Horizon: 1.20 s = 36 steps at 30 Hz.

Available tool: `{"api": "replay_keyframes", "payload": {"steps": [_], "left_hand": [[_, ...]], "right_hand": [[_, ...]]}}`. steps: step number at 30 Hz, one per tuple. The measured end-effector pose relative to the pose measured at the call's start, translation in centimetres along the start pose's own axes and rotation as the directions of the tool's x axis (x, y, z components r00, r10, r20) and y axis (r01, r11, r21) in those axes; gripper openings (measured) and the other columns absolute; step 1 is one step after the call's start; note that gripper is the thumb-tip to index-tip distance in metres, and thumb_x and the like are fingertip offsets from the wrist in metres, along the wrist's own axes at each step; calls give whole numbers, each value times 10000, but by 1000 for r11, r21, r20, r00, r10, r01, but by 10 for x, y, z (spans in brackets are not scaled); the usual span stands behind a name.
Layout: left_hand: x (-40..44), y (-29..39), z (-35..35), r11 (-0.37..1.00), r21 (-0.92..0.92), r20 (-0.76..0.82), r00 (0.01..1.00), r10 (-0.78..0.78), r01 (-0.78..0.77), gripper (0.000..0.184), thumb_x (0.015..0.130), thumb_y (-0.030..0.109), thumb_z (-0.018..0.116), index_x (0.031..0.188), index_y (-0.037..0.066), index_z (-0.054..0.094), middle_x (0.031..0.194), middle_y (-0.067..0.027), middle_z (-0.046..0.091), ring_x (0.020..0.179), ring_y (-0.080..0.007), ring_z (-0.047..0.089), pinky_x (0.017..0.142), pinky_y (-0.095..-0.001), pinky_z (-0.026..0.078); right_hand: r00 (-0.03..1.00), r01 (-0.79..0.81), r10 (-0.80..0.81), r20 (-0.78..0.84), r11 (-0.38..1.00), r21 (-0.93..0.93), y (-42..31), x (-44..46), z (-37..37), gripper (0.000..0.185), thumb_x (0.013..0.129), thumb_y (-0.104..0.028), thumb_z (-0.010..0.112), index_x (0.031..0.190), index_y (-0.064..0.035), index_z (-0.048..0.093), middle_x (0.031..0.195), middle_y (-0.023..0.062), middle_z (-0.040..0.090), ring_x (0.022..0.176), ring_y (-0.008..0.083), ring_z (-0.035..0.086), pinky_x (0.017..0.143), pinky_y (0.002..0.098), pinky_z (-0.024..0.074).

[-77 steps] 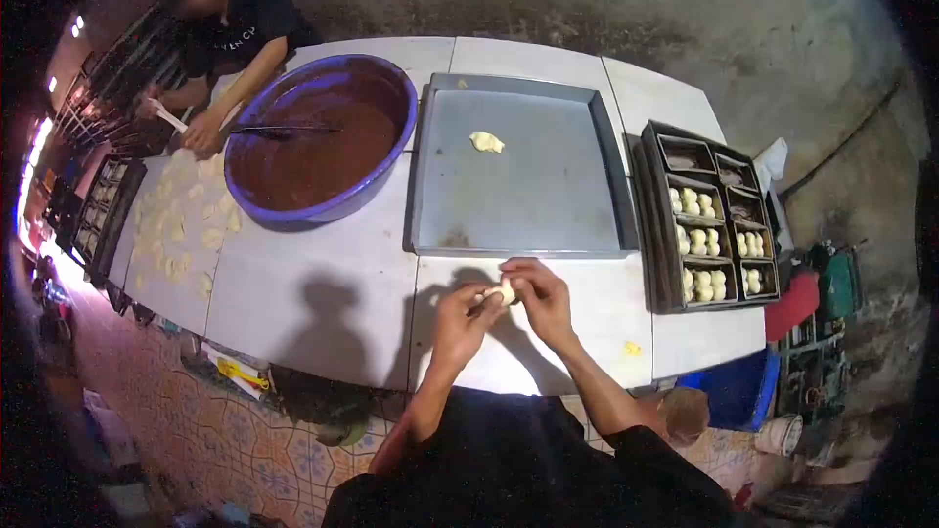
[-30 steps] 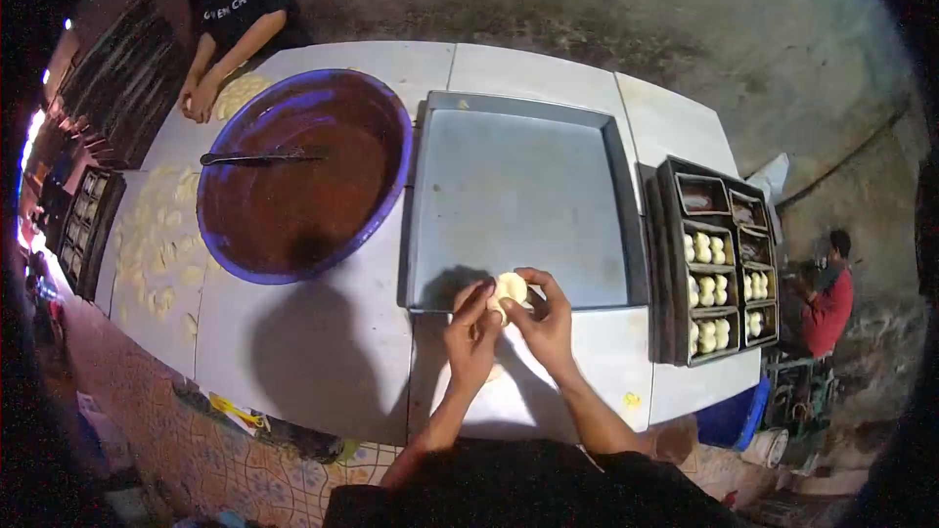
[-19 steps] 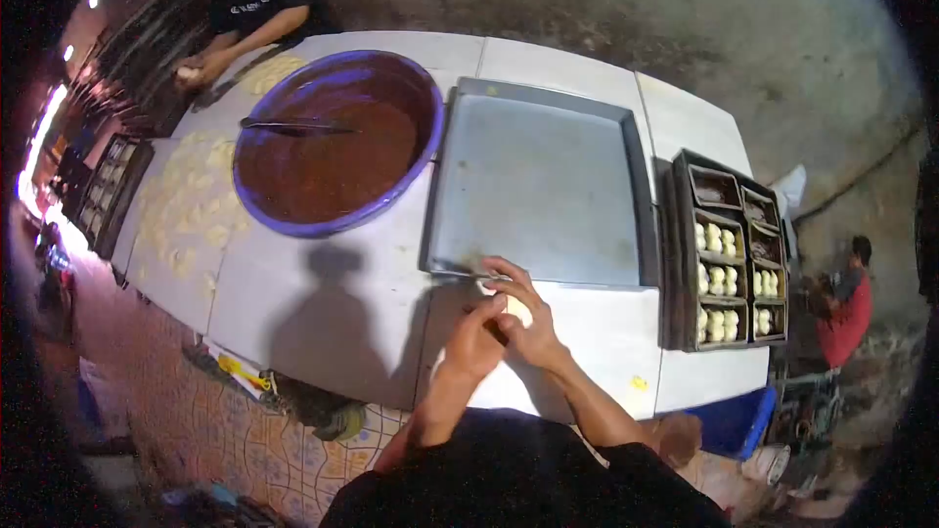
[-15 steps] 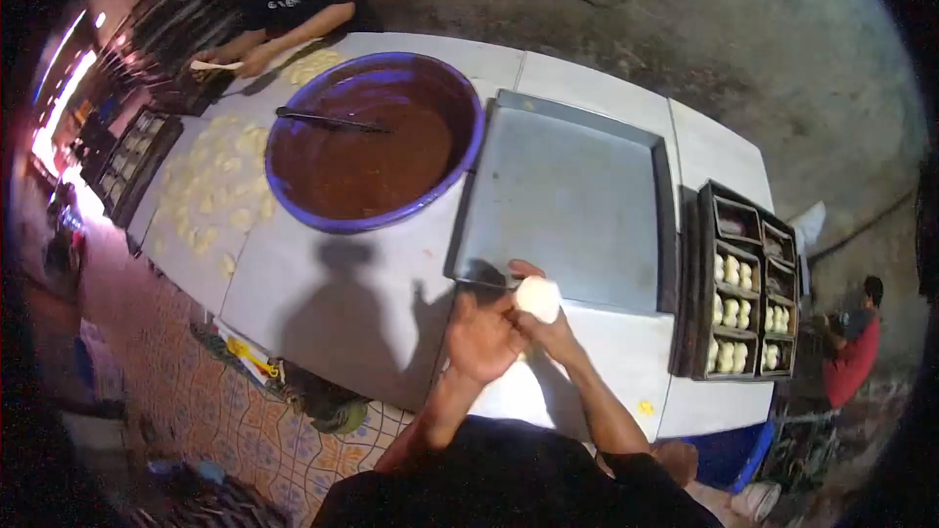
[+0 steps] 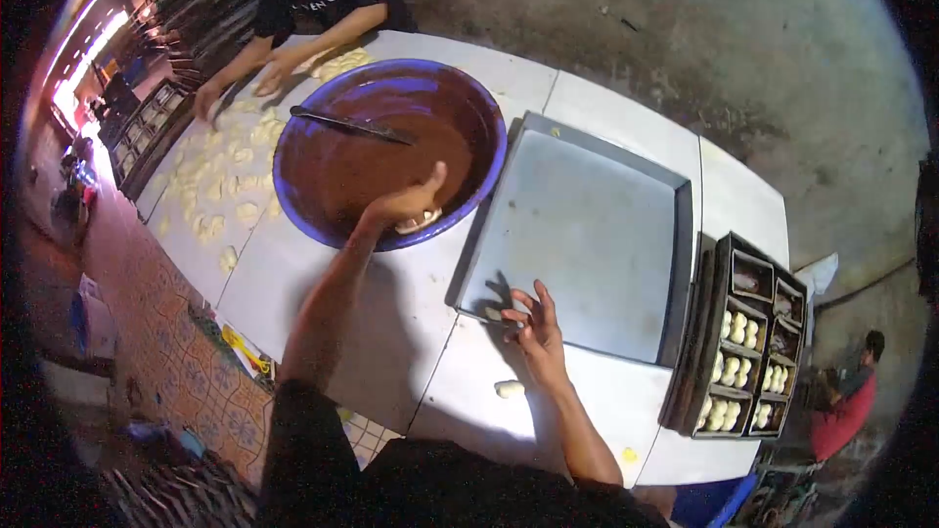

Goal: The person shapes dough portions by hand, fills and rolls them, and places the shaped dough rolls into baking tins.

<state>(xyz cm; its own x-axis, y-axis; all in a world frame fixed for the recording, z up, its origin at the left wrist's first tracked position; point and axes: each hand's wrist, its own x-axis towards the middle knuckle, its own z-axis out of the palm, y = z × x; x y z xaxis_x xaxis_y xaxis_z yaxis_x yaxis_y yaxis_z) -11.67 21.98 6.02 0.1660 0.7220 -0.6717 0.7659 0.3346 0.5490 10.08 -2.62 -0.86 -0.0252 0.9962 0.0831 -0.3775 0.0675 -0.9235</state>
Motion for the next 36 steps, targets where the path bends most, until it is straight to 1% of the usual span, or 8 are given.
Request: {"api": "replay_keyframes", "payload": {"steps": [4,6,8,13,17,22,32,36], "left_hand": [[-77,2,38,957,150,-394,873,289,-249,1070,836,797,81,1145,-77,614,1149,-292,600,1130,-362,569,928,-449,455],[-96,-19,86,619,-616,-216,860,462,-487,1108,814,815,65,1284,-94,490,1224,-322,540,1146,-377,555,966,-470,433],[-131,-25,118,371,-926,177,788,589,-69,1095,823,811,85,1384,-92,347,1262,-310,515,1120,-373,565,998,-470,412],[-165,-47,194,291,-914,-183,927,328,-284,756,951,570,362,1390,-46,367,1316,-191,498,1185,-265,517,975,-453,437],[-191,-60,215,460,-796,-197,888,415,-392,502,952,162,549,1395,-11,387,1236,-139,557,1077,-209,586,884,-367,510],[-204,-74,243,436,-743,-207,794,572,-508,375,935,113,582,1253,-73,512,978,-128,674,824,-193,670,770,-304,569],[-203,-98,282,593,-670,-235,886,401,-446,255,932,217,613,1029,-19,602,858,-47,631,786,-103,603,598,-233,525],[-194,-113,286,460,-404,-482,612,627,-790,257,852,-13,645,1095,-26,564,1003,-69,566,809,-163,630,569,-245,521]], "right_hand": [[997,-68,71,-23,992,111,-2,-1,8,755,934,-230,583,1509,-113,108,1362,116,437,1107,192,540,793,290,509],[965,-197,249,-88,902,385,-12,3,23,621,954,-176,534,1450,17,213,1207,180,546,957,192,611,702,248,561],[807,-375,578,-123,662,649,-27,-1,35,420,961,-167,524,1296,67,424,986,134,626,748,183,633,589,229,557],[910,-202,152,-386,975,-94,-19,-39,35,228,905,-106,616,1074,46,629,1030,80,605,935,163,571,817,306,486],[928,330,-303,216,403,-854,-28,-72,23,365,782,22,636,1145,-19,639,1107,113,527,823,232,505,787,310,458],[932,219,-327,-156,851,-478,-37,-91,19,179,819,-7,655,993,30,668,1153,114,535,1014,177,556,821,302,477],[984,-55,-46,-174,842,-537,-30,-132,26,311,916,-106,604,1219,-35,609,857,58,651,740,96,558,651,247,470],[974,-201,225,-4,865,-460,-21,-134,2,539,913,-197,618,1386,-20,432,1088,91,616,902,143,573,708,258,494]]}}
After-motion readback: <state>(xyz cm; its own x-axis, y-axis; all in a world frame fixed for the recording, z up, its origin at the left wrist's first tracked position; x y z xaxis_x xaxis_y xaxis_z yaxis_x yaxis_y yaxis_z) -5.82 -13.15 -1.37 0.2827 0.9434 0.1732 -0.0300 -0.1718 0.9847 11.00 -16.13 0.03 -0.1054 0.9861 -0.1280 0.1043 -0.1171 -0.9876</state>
